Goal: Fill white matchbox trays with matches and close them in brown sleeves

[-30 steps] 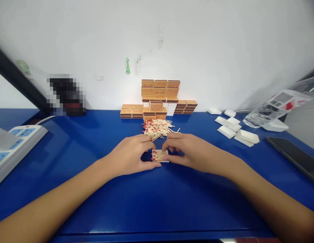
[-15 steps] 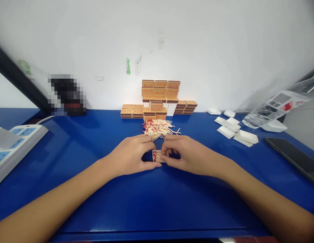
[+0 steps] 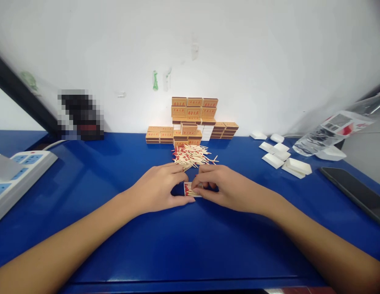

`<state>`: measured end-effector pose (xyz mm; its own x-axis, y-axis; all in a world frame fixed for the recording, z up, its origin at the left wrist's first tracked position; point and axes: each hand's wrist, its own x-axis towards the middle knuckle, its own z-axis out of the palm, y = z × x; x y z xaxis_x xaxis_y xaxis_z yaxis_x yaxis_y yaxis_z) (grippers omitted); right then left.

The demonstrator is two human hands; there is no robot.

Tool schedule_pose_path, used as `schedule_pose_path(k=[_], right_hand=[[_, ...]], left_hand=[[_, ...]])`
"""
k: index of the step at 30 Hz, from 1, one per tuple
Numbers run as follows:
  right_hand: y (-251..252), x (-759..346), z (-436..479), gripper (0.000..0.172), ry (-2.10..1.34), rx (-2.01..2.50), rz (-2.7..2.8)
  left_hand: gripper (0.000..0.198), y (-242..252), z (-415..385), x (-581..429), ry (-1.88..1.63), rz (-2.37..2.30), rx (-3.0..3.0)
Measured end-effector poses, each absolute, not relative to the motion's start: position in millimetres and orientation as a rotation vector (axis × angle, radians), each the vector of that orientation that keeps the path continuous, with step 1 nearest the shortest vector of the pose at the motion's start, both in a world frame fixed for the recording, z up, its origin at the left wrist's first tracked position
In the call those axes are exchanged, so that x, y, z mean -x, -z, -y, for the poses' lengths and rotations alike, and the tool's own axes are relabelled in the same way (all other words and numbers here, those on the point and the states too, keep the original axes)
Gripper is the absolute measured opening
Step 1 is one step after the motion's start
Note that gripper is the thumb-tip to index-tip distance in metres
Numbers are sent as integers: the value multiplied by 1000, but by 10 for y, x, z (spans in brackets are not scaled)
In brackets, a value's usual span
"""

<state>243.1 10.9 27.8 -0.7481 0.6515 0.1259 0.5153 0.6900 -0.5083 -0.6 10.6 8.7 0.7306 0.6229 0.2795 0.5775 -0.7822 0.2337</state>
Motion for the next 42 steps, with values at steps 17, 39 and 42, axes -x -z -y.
schedule_pose_path(k=[17, 39, 42], right_hand=[[-138, -2684, -456, 13, -457, 1114, 2580], [-376, -2524, -105, 12, -711, 1076, 2684], [-369, -2524, -82, 11, -716, 1084, 2687]], left_hand=[[37, -79, -120, 12, -506, -1001, -2818], [36, -75, -113, 19, -514, -996, -2816], [37, -69, -117, 19, -513, -1000, -2817]])
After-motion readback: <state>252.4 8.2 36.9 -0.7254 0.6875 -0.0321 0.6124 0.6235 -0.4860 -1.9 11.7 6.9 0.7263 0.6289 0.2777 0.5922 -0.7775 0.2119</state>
